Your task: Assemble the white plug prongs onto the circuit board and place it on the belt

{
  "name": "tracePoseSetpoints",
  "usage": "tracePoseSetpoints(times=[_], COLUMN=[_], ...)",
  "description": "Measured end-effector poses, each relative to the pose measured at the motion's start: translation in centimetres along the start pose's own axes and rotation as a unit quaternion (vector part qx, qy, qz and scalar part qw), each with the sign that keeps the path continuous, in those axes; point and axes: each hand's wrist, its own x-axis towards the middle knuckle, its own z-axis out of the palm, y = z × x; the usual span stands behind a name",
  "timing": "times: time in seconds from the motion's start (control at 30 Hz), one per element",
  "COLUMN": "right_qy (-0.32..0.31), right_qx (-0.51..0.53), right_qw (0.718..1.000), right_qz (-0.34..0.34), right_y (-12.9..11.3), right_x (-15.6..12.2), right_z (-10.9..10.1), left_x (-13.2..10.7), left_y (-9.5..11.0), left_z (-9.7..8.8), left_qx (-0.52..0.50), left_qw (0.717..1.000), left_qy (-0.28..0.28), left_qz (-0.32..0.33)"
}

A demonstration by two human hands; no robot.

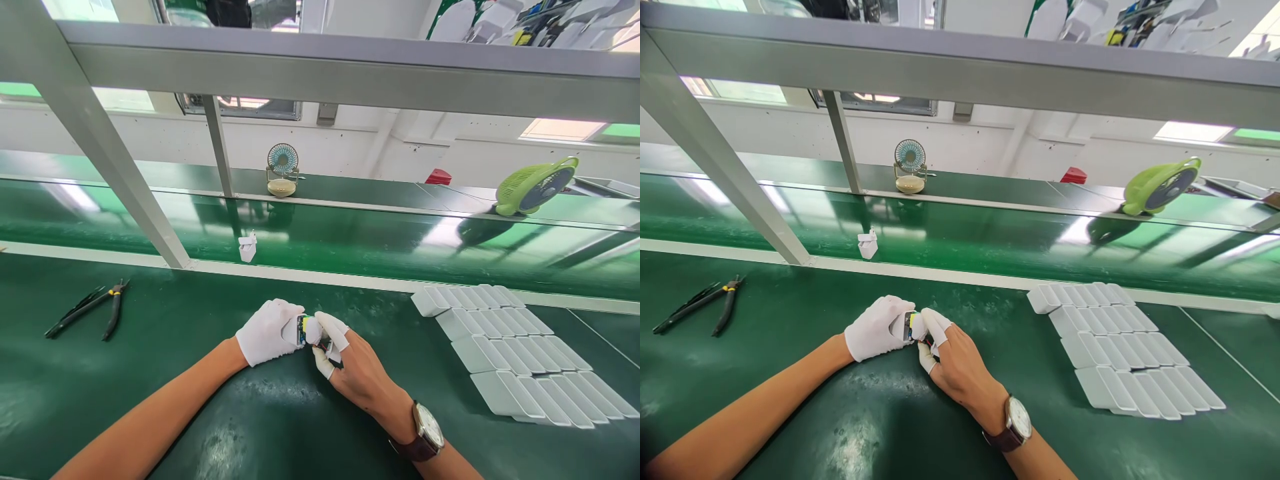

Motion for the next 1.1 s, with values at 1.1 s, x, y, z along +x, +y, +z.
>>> tracePoseSetpoints(times=[1.1], right_qy=[0.041], right_qx=[0.159], right_qw=[0.978], right_qz=[0.127], right_y=[-0.7], right_x=[0.7], right_z=[-1.3], left_x=[0.5], left_y=[2.0], left_z=[-1.8], left_qx=[-0.216], left_qw=[0.956], left_qy=[-0.009], left_qz=[-0.197])
